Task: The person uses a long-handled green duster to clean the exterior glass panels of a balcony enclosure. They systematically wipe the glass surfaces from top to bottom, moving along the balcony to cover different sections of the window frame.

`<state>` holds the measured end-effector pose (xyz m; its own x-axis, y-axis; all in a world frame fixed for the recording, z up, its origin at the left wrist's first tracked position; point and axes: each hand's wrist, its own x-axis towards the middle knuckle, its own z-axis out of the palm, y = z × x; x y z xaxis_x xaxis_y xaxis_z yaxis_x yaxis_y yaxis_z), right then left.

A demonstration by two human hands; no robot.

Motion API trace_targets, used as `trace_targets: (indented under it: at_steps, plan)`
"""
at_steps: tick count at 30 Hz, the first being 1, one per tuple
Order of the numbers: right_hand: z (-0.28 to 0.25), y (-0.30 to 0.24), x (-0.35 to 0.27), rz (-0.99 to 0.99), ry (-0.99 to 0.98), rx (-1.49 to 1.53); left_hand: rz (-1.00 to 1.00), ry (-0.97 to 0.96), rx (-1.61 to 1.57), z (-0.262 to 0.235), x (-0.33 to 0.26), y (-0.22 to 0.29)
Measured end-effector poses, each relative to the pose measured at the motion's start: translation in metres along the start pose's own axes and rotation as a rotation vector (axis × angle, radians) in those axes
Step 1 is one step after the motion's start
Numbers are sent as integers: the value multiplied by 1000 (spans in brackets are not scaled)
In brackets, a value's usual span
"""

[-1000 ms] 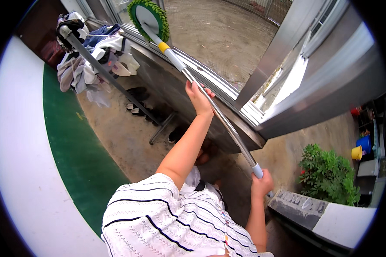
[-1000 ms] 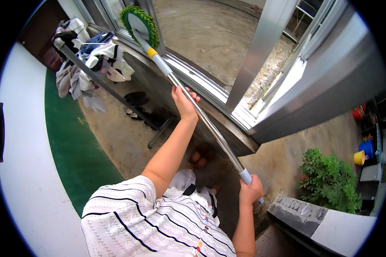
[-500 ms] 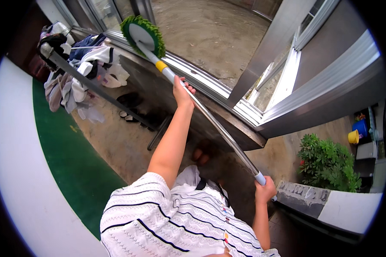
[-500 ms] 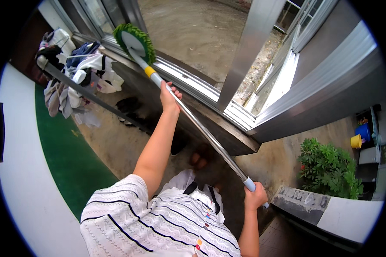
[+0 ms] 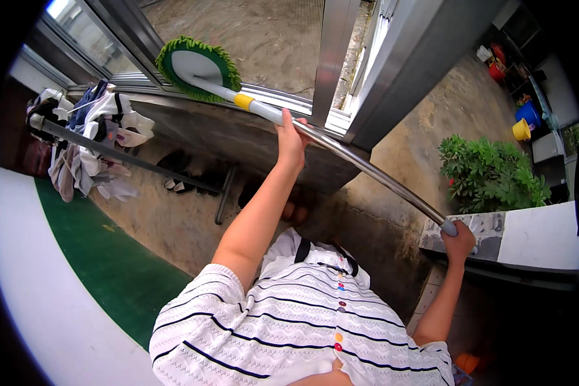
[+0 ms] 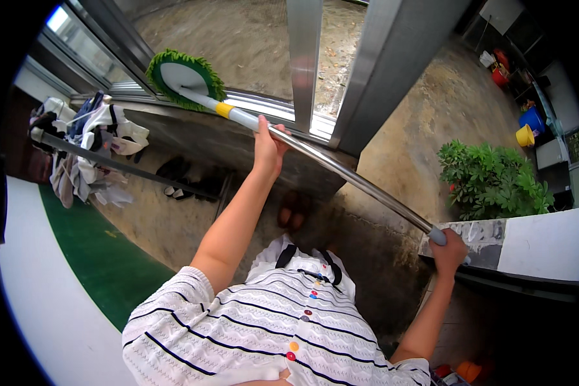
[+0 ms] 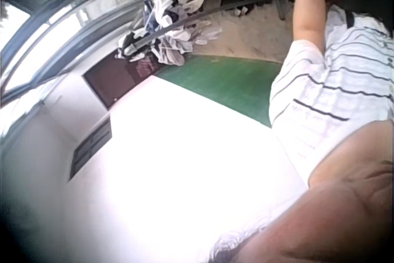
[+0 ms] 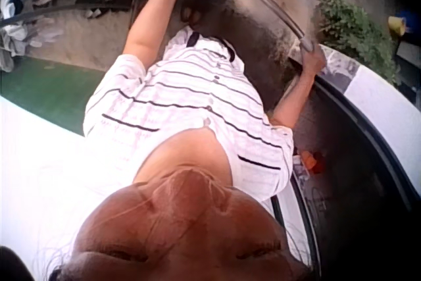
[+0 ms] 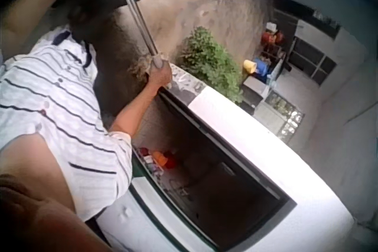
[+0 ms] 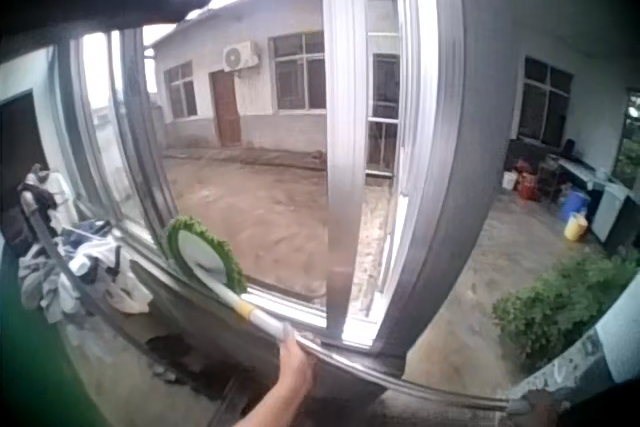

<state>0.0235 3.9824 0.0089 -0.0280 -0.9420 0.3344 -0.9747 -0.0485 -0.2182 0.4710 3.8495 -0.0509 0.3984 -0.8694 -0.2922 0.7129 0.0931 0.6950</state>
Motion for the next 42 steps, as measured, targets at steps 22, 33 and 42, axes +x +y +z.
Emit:
trace_targets:
  at_steps: [22, 33, 42]
  plan:
    - [-73, 209, -91, 108, 20, -141, -320, -247, 205, 96, -139, -141]
    - [34, 254, -181, 270, -91, -98, -390, -428, 256, 52, -193, -111]
    - [220, -55, -126, 294, 16, 310, 208, -254, 487, -43, -25, 107]
